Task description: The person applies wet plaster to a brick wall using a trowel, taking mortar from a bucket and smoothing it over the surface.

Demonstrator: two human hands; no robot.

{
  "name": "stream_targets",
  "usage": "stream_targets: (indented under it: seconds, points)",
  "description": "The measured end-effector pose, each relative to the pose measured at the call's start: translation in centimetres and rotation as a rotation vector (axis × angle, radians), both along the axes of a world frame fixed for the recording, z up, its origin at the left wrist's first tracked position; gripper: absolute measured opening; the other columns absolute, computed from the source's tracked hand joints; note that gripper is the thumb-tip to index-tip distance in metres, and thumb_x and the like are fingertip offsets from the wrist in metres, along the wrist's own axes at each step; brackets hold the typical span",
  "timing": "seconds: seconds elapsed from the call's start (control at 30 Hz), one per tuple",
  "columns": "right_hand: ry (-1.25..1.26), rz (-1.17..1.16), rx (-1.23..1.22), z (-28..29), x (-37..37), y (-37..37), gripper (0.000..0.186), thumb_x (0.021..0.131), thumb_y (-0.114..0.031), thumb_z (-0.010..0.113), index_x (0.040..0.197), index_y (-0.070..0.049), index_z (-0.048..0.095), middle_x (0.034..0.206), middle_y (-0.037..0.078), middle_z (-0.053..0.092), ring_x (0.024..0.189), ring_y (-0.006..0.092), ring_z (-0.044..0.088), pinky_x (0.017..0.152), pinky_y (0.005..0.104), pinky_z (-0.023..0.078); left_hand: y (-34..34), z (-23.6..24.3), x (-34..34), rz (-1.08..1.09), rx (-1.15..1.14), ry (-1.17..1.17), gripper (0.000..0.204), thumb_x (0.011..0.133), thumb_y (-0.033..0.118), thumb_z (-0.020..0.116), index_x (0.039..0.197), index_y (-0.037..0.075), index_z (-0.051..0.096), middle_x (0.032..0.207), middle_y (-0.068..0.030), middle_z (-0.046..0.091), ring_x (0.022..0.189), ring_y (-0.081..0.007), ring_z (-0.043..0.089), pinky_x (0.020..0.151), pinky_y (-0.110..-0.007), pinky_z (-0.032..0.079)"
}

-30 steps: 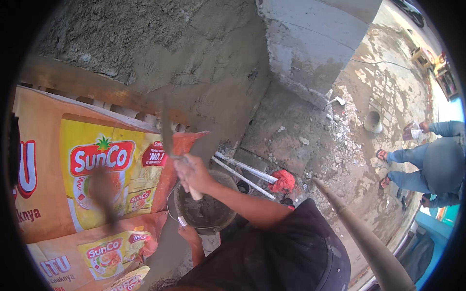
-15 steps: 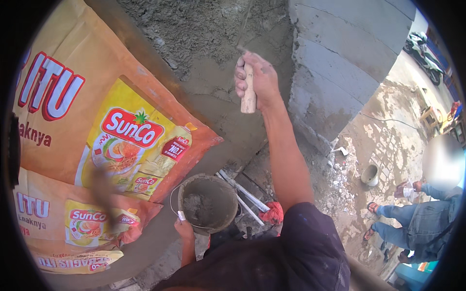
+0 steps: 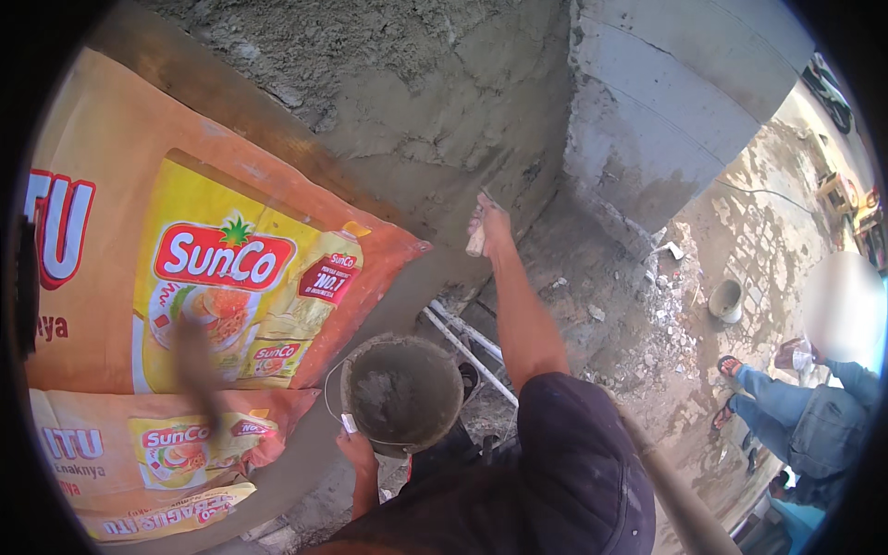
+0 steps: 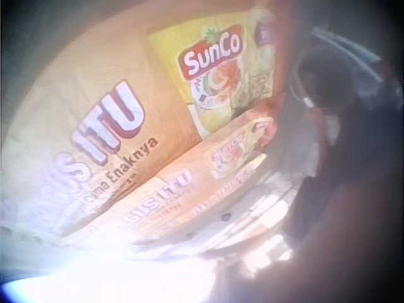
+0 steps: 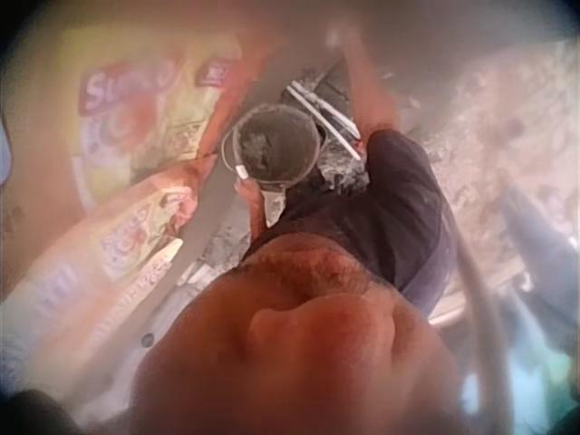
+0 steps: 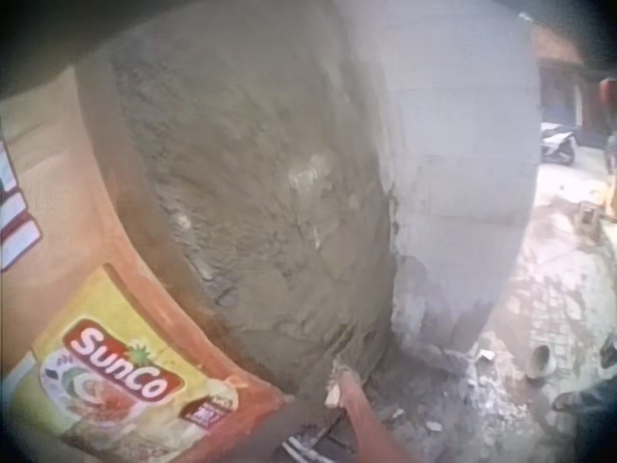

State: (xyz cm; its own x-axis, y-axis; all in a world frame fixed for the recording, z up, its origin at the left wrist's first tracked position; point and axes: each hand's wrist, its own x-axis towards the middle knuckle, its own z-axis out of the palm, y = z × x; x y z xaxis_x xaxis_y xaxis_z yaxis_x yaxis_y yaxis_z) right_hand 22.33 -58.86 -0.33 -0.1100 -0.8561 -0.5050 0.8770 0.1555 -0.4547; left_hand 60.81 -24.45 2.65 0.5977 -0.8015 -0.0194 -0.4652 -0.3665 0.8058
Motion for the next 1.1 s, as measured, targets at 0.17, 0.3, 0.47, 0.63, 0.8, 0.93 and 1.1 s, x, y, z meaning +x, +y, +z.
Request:
stream_targets:
  seconds: [0.17, 0.3, 0.47, 0.63, 0.8, 0.93, 1.1]
  points:
    - [0.194, 0.008, -0.082, 6.4, 2.6, -1.5, 0.02, 0.091, -0.017, 0.061, 0.084, -0.011, 0.044, 0.063, 0.001, 0.044, 0.045, 0.0122, 0.043, 0.038, 0.0287, 0.037, -0.3, -2.0, 3.0, 0.05, -0.03, -0.006, 0.027, 0.094, 0.014, 0.047, 0.084, -0.007, 0.059, 0.066, 0.0004, 0.048, 0.062, -0.0105, 0.041, 0.053, -0.033, 0.034]
    - [0.236, 0.051, -0.13, 10.8, 3.2, 0.4, 0.023, 0.09, -0.017, 0.062, 0.082, -0.01, 0.041, 0.061, 0.002, 0.044, 0.044, 0.0124, 0.045, 0.038, 0.0297, 0.038, -0.9, -1.5, 2.1, 0.092, -0.036, -0.03, 0.025, 0.092, 0.012, 0.045, 0.089, -0.008, 0.06, 0.07, -0.0021, 0.052, 0.064, -0.0117, 0.045, 0.055, -0.034, 0.037]
    - [0.473, 0.075, -0.187, 13.8, 7.3, 2.2, 0.023, 0.091, -0.02, 0.062, 0.091, -0.003, 0.047, 0.06, 0.004, 0.048, 0.047, 0.0145, 0.05, 0.039, 0.0307, 0.041, -2.2, -0.4, 1.6, -0.009, -0.001, 0.032, 0.027, 0.092, 0.01, 0.043, 0.094, -0.009, 0.062, 0.072, -0.0022, 0.056, 0.064, -0.011, 0.048, 0.055, -0.033, 0.038]
    - [1.443, -0.062, -0.127, 7.5, 12.4, 5.2, 0.028, 0.09, -0.018, 0.059, 0.099, 0.007, 0.052, 0.068, 0.024, 0.063, 0.06, 0.0414, 0.063, 0.058, 0.0489, 0.05, -3.7, 0.8, 0.2, -0.041, 0.074, -0.041, 0.026, 0.091, 0.01, 0.043, 0.088, -0.008, 0.061, 0.069, -0.0007, 0.055, 0.062, -0.0092, 0.047, 0.052, -0.031, 0.035]
    - [1.315, -0.076, 0.169, -0.9, 13.1, 4.0, 0.025, 0.089, -0.018, 0.057, 0.095, 0.006, 0.054, 0.073, 0.029, 0.062, 0.066, 0.0452, 0.063, 0.062, 0.0503, 0.05, -2.7, 0.5, 0.4, -0.155, 0.132, -0.25, 0.028, 0.094, 0.013, 0.048, 0.086, -0.011, 0.058, 0.066, -0.0009, 0.049, 0.064, -0.0107, 0.042, 0.052, -0.035, 0.034]
    - [0.549, 0.114, 0.157, 1.9, 15.2, 6.8, 0.015, 0.088, -0.015, 0.056, 0.091, 0.0, 0.053, 0.062, 0.014, 0.056, 0.048, 0.0285, 0.057, 0.045, 0.0411, 0.047, -1.4, -0.2, 0.2, -0.059, 0.077, -0.163, 0.026, 0.094, 0.012, 0.047, 0.086, -0.011, 0.058, 0.066, -0.0014, 0.05, 0.064, -0.0114, 0.044, 0.054, -0.035, 0.035]
    - [-0.211, 0.182, 0.055, 15.1, 18.8, 9.9, 0.006, 0.09, -0.012, 0.054, 0.091, -0.007, 0.05, 0.06, 0.001, 0.043, 0.042, 0.0145, 0.044, 0.036, 0.0317, 0.039, 0.1, -2.3, 2.1, 0.022, -0.064, -0.072, 0.026, 0.093, 0.011, 0.046, 0.085, -0.009, 0.06, 0.066, -0.001, 0.049, 0.063, -0.0113, 0.044, 0.053, -0.035, 0.034]
